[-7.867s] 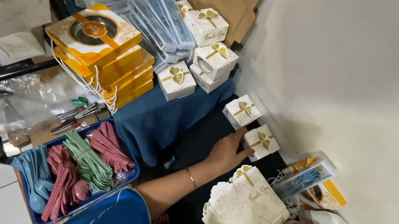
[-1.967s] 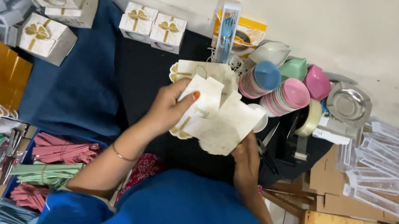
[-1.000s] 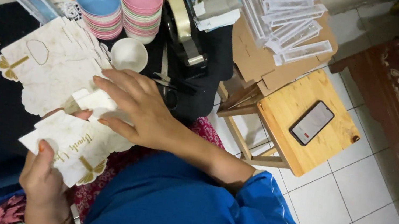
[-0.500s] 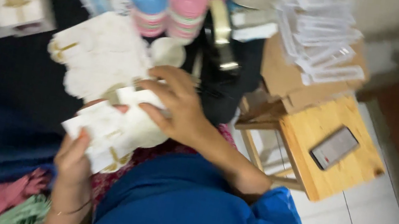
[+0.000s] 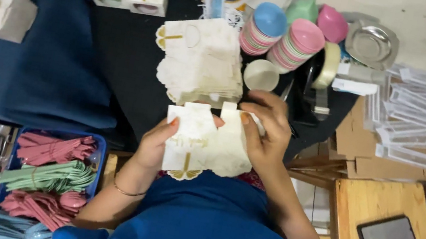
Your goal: Assembling small white gift boxes from flat cardboard templates by folding them into shape.
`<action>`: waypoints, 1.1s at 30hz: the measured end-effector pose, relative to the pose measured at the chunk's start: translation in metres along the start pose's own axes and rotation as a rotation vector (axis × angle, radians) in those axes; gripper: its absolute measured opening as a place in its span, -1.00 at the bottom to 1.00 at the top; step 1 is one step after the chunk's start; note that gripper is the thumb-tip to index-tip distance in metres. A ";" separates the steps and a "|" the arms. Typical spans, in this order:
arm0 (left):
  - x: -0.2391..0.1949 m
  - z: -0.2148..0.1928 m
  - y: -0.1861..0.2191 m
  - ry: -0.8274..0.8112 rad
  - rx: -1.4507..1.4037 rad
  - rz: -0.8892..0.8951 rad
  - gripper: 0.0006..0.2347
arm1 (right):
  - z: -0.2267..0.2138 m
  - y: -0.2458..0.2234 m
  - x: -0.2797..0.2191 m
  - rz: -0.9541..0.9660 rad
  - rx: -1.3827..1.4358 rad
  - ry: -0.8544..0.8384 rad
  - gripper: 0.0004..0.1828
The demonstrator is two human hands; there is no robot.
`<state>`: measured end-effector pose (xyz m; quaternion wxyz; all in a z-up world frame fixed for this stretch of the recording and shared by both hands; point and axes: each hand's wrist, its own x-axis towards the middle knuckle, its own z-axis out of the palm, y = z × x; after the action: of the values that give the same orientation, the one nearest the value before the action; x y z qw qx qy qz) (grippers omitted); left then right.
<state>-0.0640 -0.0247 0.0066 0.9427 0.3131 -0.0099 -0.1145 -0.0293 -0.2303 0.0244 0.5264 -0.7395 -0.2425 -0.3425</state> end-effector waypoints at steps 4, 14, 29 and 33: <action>-0.001 0.008 0.003 -0.058 0.141 0.024 -0.62 | 0.001 -0.012 0.005 -0.199 -0.302 0.001 -0.80; -0.001 0.017 0.008 -0.417 0.574 0.289 -0.54 | 0.016 -0.037 0.011 -0.213 -0.102 -0.079 -0.88; -0.017 -0.029 -0.022 -0.381 1.081 0.157 -0.62 | -0.014 0.016 -0.033 0.038 -0.034 -0.182 -0.94; -0.027 -0.039 -0.017 -0.440 1.325 0.208 -0.60 | -0.021 0.003 -0.053 0.170 0.006 -0.301 -0.98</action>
<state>-0.0906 -0.0089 -0.0329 0.5359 0.7881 -0.2979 -0.0544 -0.0664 -0.2512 -0.0130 0.5135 -0.7986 -0.2561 -0.1814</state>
